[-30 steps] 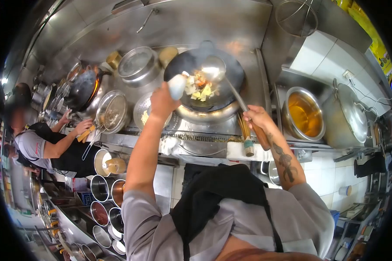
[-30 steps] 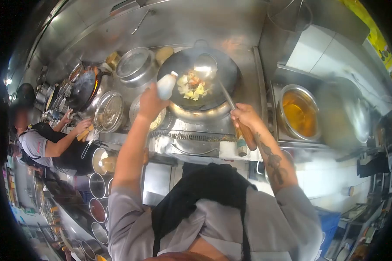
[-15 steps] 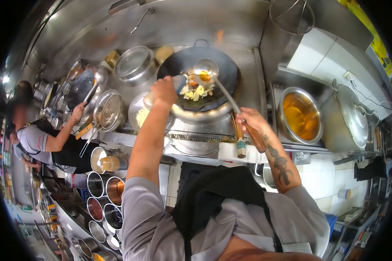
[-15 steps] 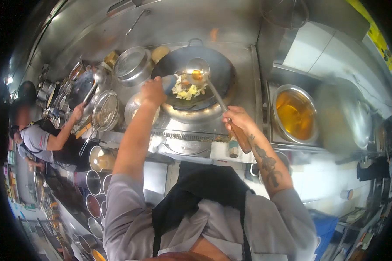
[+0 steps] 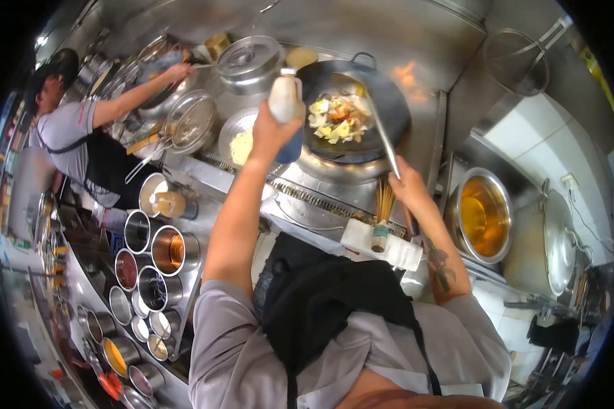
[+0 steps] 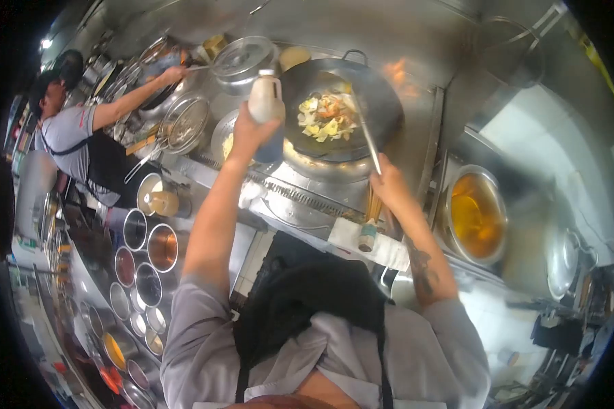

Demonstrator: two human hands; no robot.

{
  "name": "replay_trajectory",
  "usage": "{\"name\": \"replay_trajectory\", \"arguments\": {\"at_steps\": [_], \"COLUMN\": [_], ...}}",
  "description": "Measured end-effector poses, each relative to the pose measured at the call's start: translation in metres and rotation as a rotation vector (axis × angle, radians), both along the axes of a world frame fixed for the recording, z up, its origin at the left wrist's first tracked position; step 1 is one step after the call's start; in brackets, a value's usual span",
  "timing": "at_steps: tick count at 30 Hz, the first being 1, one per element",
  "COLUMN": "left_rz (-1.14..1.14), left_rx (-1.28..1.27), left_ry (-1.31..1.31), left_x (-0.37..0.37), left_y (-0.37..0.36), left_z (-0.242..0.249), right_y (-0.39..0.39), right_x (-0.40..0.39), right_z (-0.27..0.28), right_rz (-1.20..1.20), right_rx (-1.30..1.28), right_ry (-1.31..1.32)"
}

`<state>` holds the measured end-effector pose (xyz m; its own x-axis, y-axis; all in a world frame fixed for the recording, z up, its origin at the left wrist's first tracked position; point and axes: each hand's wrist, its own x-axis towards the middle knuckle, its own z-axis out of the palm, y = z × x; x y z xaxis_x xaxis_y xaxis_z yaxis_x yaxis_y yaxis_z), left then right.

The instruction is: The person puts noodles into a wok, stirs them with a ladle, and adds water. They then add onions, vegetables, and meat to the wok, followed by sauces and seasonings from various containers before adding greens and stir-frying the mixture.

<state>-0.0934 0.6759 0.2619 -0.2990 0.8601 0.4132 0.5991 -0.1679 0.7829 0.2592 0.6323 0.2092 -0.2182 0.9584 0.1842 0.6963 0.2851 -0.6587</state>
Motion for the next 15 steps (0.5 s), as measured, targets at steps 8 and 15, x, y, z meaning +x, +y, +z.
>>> {"name": "replay_trajectory", "arguments": {"at_steps": [8, 15], "left_rz": [0.252, 0.520], "left_rx": [0.235, 0.190], "left_ry": [-0.131, -0.128], "left_x": [-0.123, -0.213], "left_y": [-0.116, -0.202], "left_z": [0.007, -0.043], "right_y": [0.004, -0.011], "right_x": [0.055, 0.007], "right_z": [-0.026, -0.013], "right_rz": [0.048, -0.218], "right_rx": [0.192, -0.297], "right_ry": [-0.366, 0.105]}}
